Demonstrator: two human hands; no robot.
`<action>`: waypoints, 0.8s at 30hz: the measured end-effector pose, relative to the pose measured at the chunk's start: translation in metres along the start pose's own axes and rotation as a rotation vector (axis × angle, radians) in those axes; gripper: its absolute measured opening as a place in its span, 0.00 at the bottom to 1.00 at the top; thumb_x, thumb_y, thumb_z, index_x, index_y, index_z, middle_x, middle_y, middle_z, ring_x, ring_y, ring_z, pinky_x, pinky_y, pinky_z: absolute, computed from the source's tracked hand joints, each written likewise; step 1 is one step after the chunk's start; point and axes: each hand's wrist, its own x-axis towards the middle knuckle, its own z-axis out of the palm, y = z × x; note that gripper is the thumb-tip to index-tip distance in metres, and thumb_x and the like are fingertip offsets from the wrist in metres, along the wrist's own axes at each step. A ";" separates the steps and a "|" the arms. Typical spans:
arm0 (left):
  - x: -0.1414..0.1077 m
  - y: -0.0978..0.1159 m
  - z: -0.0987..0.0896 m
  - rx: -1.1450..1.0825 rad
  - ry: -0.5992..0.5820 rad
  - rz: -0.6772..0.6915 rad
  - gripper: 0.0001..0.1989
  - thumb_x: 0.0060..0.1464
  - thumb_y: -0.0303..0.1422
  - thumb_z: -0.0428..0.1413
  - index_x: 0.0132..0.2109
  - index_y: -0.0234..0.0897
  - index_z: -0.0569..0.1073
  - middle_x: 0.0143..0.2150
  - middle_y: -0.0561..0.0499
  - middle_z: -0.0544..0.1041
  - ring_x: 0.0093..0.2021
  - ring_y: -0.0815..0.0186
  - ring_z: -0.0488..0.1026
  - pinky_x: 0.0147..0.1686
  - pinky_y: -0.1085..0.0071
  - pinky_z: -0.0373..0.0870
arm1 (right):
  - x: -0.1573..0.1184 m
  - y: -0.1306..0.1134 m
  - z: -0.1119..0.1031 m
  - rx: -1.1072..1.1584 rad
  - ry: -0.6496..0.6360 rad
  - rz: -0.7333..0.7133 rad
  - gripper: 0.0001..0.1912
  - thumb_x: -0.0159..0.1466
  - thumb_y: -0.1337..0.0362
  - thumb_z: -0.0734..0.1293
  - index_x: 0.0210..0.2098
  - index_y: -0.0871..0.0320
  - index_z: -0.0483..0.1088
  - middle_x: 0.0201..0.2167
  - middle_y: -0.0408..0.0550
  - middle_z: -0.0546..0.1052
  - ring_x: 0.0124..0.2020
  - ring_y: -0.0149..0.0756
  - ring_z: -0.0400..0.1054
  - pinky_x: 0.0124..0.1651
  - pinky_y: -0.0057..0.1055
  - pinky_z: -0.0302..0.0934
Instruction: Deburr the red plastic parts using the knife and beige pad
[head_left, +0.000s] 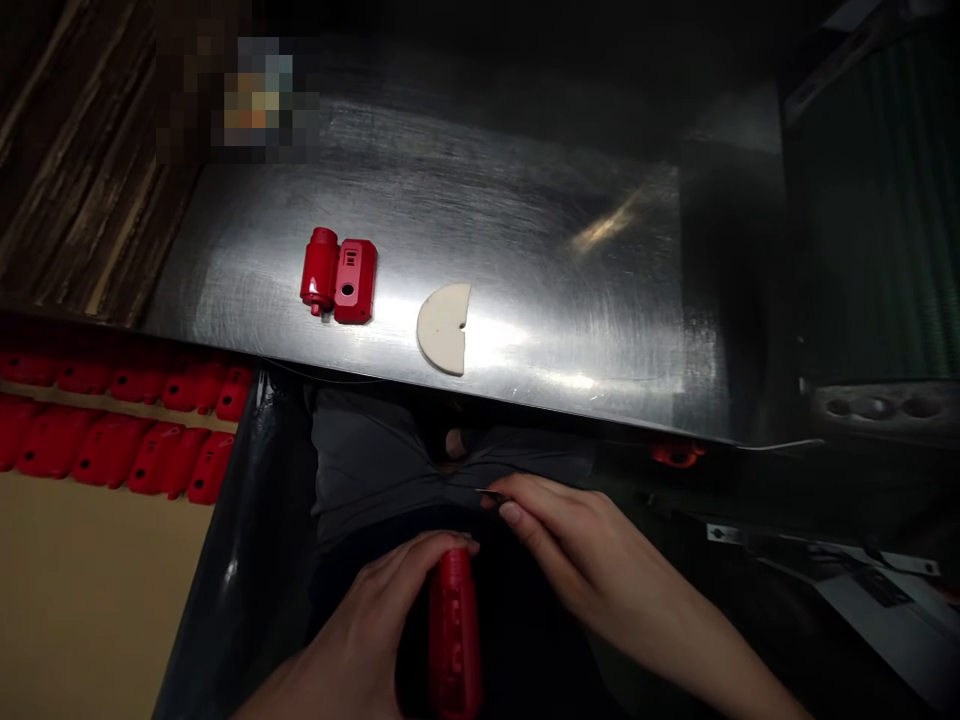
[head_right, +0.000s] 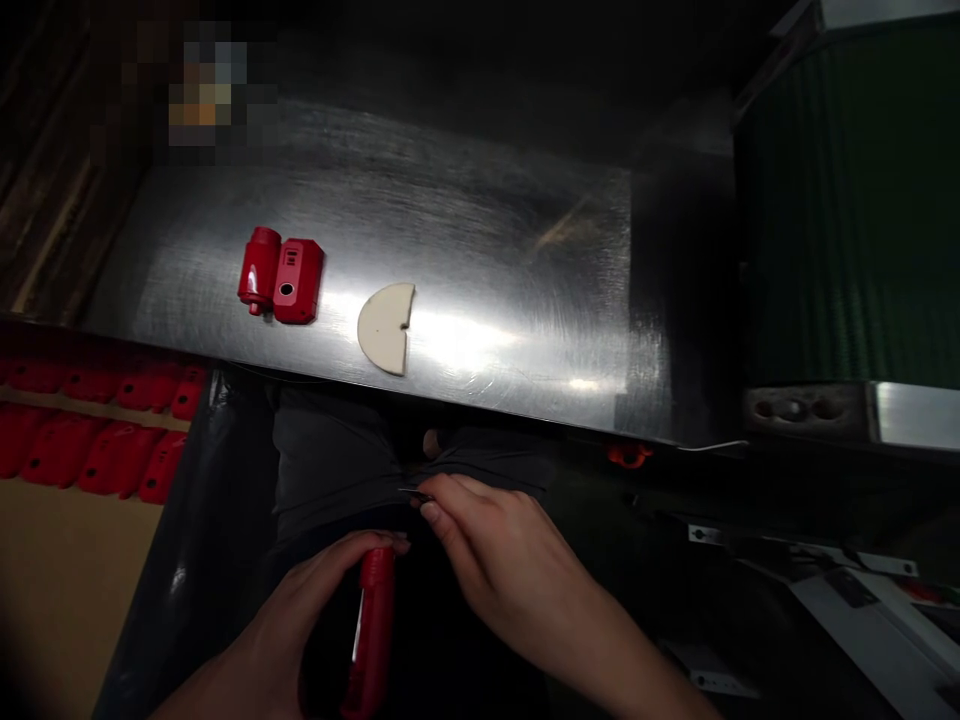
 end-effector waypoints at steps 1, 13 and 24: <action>0.000 0.000 0.000 -0.013 -0.009 -0.006 0.65 0.40 0.45 0.78 0.75 0.60 0.45 0.70 0.45 0.72 0.65 0.45 0.75 0.62 0.54 0.78 | -0.002 0.001 -0.003 -0.021 0.009 0.009 0.14 0.79 0.56 0.55 0.50 0.46 0.72 0.45 0.41 0.78 0.47 0.36 0.76 0.50 0.34 0.69; -0.011 -0.007 -0.026 -0.295 0.020 -0.312 0.54 0.41 0.34 0.77 0.72 0.56 0.61 0.73 0.41 0.67 0.70 0.40 0.67 0.68 0.45 0.68 | 0.069 0.032 -0.103 -0.435 0.707 0.148 0.27 0.72 0.55 0.60 0.66 0.61 0.70 0.57 0.62 0.72 0.53 0.55 0.74 0.56 0.51 0.70; 0.011 -0.001 -0.050 -0.756 0.834 -0.112 0.50 0.39 0.51 0.77 0.66 0.43 0.68 0.72 0.32 0.68 0.67 0.37 0.71 0.55 0.57 0.80 | 0.132 -0.052 -0.018 -0.500 0.508 0.114 0.33 0.73 0.50 0.66 0.66 0.69 0.61 0.52 0.66 0.76 0.51 0.59 0.74 0.47 0.45 0.70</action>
